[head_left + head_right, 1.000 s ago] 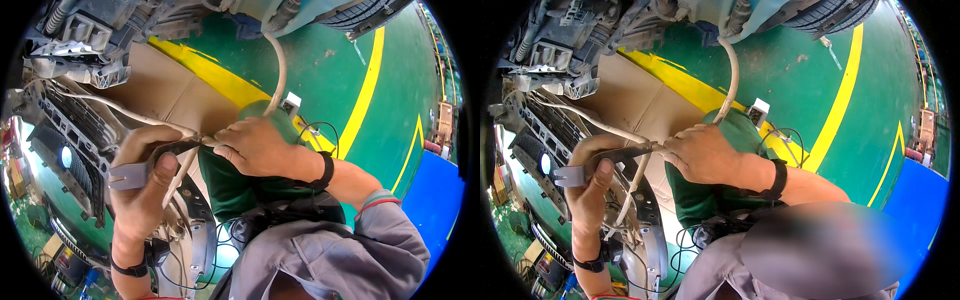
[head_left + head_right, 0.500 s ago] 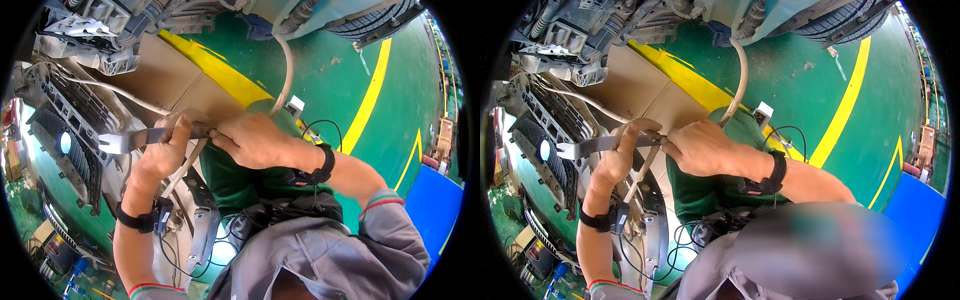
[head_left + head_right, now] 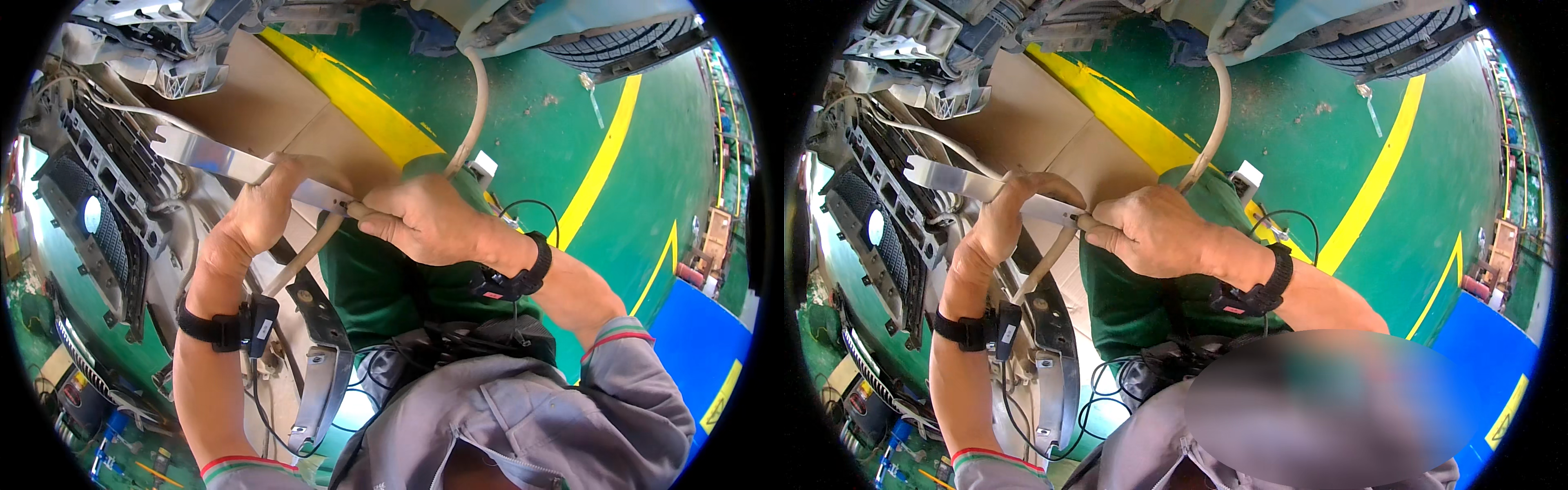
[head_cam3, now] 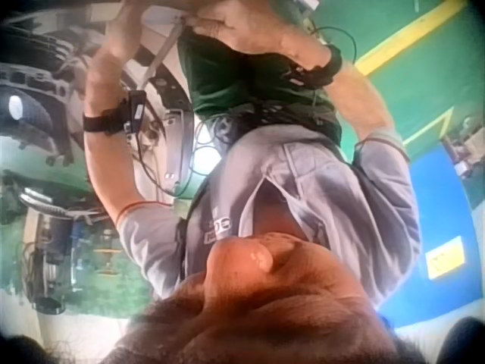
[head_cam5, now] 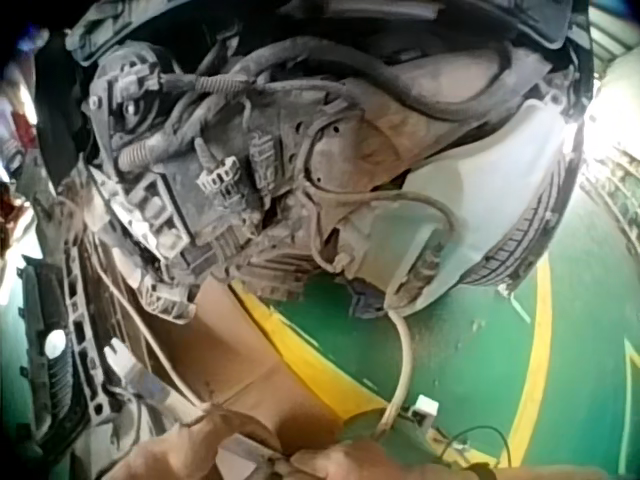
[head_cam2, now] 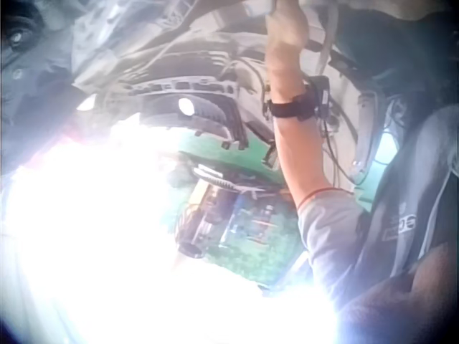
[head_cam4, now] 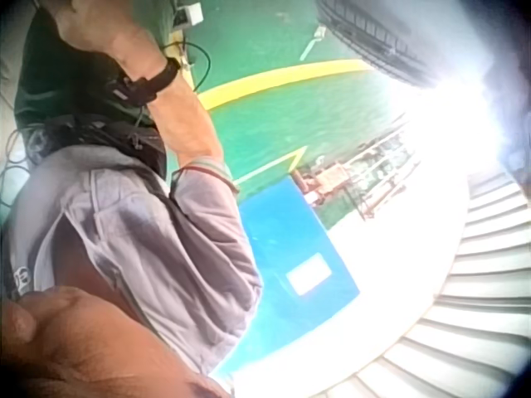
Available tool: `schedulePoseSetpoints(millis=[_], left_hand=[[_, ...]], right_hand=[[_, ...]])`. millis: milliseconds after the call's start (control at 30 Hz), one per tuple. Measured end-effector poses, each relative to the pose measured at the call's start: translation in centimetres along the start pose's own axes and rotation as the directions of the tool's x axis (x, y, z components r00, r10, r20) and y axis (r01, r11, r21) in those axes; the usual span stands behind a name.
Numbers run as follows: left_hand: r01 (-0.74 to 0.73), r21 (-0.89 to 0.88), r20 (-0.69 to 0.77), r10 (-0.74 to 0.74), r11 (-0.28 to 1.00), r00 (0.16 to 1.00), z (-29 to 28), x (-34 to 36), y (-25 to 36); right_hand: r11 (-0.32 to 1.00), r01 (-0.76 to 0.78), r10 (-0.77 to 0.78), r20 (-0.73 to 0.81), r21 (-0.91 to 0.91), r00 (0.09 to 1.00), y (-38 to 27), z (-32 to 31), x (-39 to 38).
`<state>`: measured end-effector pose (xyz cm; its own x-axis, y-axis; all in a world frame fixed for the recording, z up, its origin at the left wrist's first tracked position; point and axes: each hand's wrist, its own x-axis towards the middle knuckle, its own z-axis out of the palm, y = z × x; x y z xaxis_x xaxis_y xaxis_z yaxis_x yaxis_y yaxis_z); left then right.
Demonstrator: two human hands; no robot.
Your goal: The person uses pliers to cut a zip tie securing a hose on a car's front panel. They then use a metal pry tool to remove a plastic fastener from the panel. Finally, they detach the panel from the vehicle and hold it up for inspection.
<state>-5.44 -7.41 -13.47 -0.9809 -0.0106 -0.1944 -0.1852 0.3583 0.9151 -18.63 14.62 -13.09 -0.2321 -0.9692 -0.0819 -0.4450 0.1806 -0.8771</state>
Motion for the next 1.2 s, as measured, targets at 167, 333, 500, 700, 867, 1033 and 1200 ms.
schedulePoseSetpoints(millis=[167, 333, 500, 700, 867, 1033, 1200], left_hand=[[-0.125, 0.151, 0.028, 0.122, 0.981, 0.992, 0.0, -0.7, 2.3], [-0.229, 0.453, -0.08, 0.295, 0.862, 0.952, 0.2, -2.0, 5.2], [-0.119, 0.445, -0.17, 0.214, 0.888, 0.962, 1.6, -4.8, 7.1], [0.04, 0.351, -0.241, 0.049, 0.935, 0.969, 2.3, -7.9, 9.4], [0.073, 0.291, -0.222, -0.007, 0.954, 0.975, 1.4, -9.7, 11.6], [0.186, 0.143, -0.194, -0.156, 0.972, 0.968, 1.5, -12.2, 14.9], [0.268, 0.034, -0.344, -0.241, 0.963, 0.908, 4.8, -12.1, 16.3]], right_hand=[[0.997, -0.018, 0.023, 0.065, -0.074, 0.998, 0.0, -0.2, -0.2], [0.995, -0.016, 0.018, 0.017, -0.095, 1.0, -0.7, -0.1, 0.2], [0.992, 0.031, -0.04, -0.071, -0.125, 0.997, -0.6, 0.6, -0.2], [0.987, 0.035, -0.056, -0.131, -0.159, 0.99, -0.8, 0.8, -0.3], [0.988, 0.016, -0.039, -0.147, -0.154, 0.988, -0.7, 1.2, -0.3], [0.984, -0.001, -0.038, -0.216, -0.178, 0.976, -0.9, 1.5, -0.5], [0.964, 0.011, -0.084, -0.264, -0.265, 0.961, -0.4, 2.6, -0.4]])
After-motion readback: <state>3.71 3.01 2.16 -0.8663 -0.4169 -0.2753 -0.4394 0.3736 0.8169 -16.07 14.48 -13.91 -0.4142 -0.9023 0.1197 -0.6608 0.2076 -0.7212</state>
